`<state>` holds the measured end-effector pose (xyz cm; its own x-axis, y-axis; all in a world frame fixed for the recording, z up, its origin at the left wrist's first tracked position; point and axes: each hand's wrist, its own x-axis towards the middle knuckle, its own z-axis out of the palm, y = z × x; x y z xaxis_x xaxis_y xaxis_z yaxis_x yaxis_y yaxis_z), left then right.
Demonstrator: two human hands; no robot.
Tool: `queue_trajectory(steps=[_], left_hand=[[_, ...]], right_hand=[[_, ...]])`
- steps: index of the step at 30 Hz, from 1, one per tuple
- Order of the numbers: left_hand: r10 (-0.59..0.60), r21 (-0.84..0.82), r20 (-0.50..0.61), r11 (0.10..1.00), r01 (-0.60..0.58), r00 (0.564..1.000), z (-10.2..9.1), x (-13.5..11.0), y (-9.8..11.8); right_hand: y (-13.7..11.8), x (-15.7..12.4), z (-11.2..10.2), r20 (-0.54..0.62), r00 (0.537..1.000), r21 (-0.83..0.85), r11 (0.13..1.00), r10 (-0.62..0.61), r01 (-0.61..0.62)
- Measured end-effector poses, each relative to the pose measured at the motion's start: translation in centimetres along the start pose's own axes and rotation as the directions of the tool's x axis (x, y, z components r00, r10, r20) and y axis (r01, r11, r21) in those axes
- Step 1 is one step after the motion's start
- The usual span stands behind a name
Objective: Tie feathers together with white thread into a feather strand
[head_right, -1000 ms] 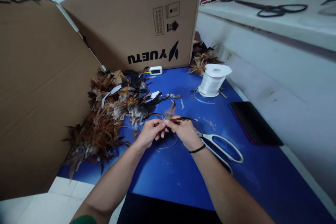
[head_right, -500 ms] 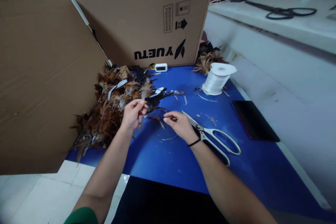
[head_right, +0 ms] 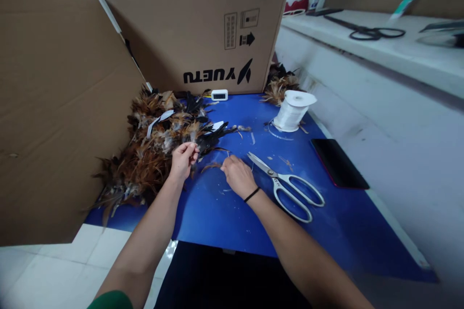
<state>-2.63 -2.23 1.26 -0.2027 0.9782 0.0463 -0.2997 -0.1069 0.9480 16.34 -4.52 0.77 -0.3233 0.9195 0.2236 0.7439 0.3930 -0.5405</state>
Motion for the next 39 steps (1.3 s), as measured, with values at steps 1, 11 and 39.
queue_trajectory(steps=[1,11,39], left_hand=[[-0.014,-0.011,0.01,1.0,0.014,1.0,0.1,-0.1,0.1],[-0.085,0.118,0.134,0.991,0.069,0.987,1.3,-1.2,-0.6],[-0.1,0.266,0.196,0.963,0.045,0.975,2.7,-1.8,-1.2]], right_hand=[[0.1,0.1,-0.2,-0.022,0.999,0.126,0.992,0.027,-0.024],[-3.6,2.3,-0.9,-0.071,0.943,0.909,0.411,0.324,-0.073],[-1.8,3.2,1.8,-0.257,0.882,0.859,0.511,0.394,0.022]])
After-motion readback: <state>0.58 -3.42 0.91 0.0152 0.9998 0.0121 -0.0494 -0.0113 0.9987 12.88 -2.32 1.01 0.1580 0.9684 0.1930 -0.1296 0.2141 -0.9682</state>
